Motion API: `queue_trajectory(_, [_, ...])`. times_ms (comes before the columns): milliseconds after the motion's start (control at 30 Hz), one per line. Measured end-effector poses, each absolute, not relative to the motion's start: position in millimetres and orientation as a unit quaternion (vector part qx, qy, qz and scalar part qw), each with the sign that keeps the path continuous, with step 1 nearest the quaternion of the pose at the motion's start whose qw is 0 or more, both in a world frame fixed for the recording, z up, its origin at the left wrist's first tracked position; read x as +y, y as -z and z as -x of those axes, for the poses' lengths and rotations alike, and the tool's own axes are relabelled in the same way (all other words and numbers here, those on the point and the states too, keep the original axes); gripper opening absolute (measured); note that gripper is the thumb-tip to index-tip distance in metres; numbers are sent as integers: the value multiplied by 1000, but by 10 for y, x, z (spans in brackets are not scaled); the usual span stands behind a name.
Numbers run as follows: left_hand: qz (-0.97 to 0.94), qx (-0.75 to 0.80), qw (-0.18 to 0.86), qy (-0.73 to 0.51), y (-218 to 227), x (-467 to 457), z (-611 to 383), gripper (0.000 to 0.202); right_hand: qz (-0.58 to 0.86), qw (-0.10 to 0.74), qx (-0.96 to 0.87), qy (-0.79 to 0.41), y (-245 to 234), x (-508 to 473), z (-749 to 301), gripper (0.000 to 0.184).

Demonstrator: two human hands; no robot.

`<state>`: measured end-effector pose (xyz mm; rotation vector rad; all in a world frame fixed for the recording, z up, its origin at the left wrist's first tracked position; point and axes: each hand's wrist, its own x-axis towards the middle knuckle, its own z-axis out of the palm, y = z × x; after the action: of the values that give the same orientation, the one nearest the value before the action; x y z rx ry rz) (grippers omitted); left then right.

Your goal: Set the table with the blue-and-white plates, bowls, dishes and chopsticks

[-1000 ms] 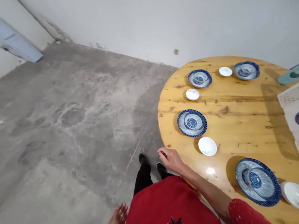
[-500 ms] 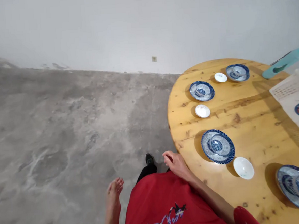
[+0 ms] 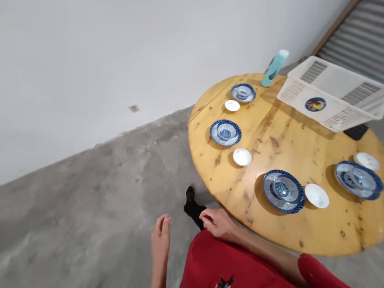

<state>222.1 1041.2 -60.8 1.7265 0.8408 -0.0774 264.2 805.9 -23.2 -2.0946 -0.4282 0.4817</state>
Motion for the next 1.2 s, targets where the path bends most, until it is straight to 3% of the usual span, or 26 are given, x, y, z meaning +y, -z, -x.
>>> queue_trajectory(233, [-792,253,529,169,649,10914,-3443,52,852,492,-117,-135,255,8820,-3823,21])
queue_trajectory(500, [-827,191,503,164,356,11057,-5011,50,850,526,-17,-15,12,8666,-4639,23])
queue_trajectory(800, [-831,-84,518,185,-134,9989,-7056,35,712,622,290,150,-112,8225,-4936,28])
queue_trajectory(967, [-799,-198,531,204,-256,9173,-8366,31,670,609,361,223,-228,8038,-5442,29])
queue_trajectory(1200, [-789,-297,472,258,-107,7987,-9937,29,665,544,439,264,-356,7214,-6891,32])
